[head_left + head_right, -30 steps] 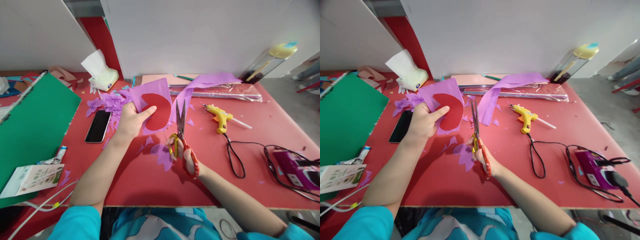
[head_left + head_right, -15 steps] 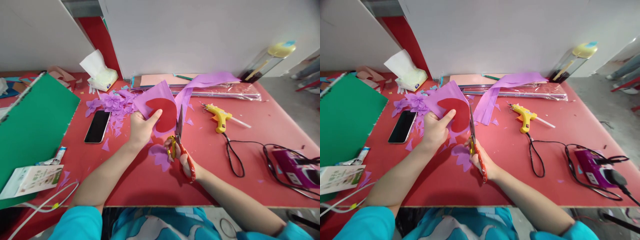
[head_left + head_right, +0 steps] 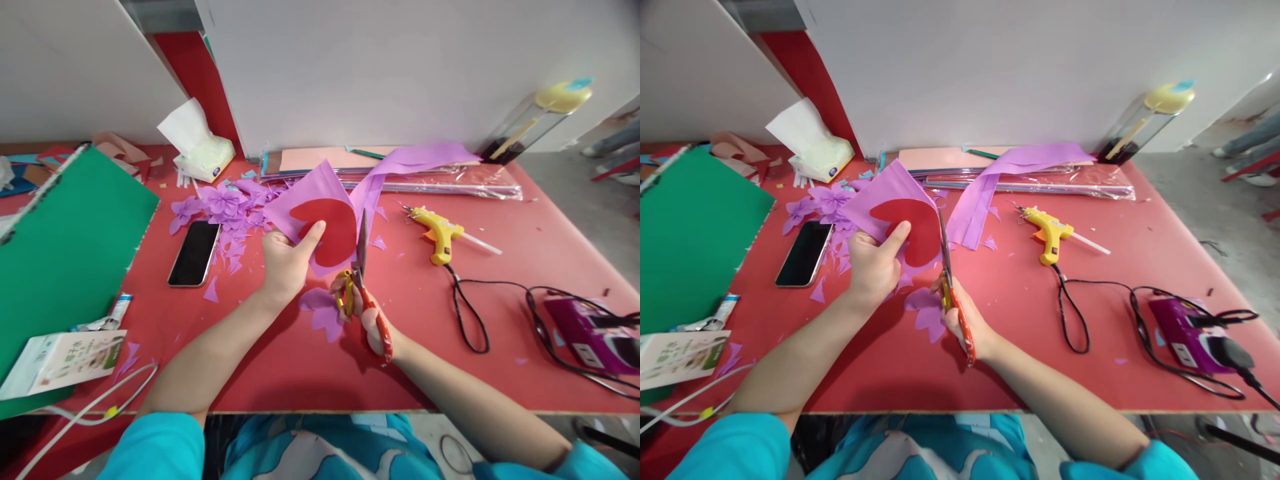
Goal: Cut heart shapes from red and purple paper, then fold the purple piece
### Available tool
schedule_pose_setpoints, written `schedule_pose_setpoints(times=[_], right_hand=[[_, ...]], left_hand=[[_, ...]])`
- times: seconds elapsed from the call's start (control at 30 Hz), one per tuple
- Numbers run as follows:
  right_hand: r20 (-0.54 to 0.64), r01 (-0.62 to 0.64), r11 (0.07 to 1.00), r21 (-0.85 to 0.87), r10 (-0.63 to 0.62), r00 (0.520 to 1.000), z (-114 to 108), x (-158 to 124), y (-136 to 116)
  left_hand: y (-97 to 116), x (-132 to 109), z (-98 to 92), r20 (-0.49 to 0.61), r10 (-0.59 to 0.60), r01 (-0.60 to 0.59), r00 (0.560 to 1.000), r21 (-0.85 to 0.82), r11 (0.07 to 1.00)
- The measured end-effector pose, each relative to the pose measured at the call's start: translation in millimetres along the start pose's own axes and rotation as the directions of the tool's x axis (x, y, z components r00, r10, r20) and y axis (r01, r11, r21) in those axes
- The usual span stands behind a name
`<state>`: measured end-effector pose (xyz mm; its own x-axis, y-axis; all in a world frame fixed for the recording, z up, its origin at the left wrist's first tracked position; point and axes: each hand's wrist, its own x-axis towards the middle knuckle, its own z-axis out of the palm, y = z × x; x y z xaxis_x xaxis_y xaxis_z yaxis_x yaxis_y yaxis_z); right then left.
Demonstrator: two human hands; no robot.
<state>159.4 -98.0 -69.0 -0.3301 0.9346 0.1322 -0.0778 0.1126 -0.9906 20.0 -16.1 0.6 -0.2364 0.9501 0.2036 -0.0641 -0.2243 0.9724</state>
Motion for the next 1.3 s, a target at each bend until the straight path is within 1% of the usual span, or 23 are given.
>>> schedule_pose_setpoints(times=[0.17, 0.27, 0.37, 0.67, 0.77, 0.97, 1.3], right_hand=[[0.033, -0.054, 0.998, 0.045, 0.053, 0.998, 0.2, -0.6, -4.5], [0.018, -0.057, 0.997, 0.059, 0.056, 0.998, 0.8, -0.5, -4.6], [-0.009, -0.049, 0.997, 0.067, 0.05, 0.999, 2.2, -0.5, -2.4], [-0.061, -0.043, 0.994, 0.098, 0.049, 0.997, 4.3, -1.2, 1.0], [-0.069, -0.036, 0.992, 0.118, 0.044, 0.997, 4.5, -1.5, 2.3], [-0.107, -0.053, 0.982, 0.183, 0.073, 0.992, 8.6, -1.2, 2.1], [-0.133, -0.068, 0.963, 0.259, 0.106, 0.985, 11.4, -1.6, 7.1]], left_hand=[[-0.2, -0.1, -0.2, 0.012, 0.043, -0.043, 0.999, 0.022, 0.999], [-2.1, -1.6, 0.2, 0.028, 0.069, -0.07, 0.997, 0.074, 0.995], [-3.3, -3.0, 0.8, 0.028, 0.081, -0.083, 0.996, 0.087, 0.993], [-8.0, -6.1, 3.8, 0.017, 0.045, -0.046, 0.999, 0.058, 0.997], [-8.7, -6.5, 3.7, 0.021, 0.044, -0.046, 0.999, 0.069, 0.997], [-6.7, -8.3, 3.5, 0.041, 0.02, -0.023, 0.999, 0.091, 0.996], [-9.4, -11.2, 6.0, 0.005, 0.002, -0.003, 1.0, 0.127, 0.992]])
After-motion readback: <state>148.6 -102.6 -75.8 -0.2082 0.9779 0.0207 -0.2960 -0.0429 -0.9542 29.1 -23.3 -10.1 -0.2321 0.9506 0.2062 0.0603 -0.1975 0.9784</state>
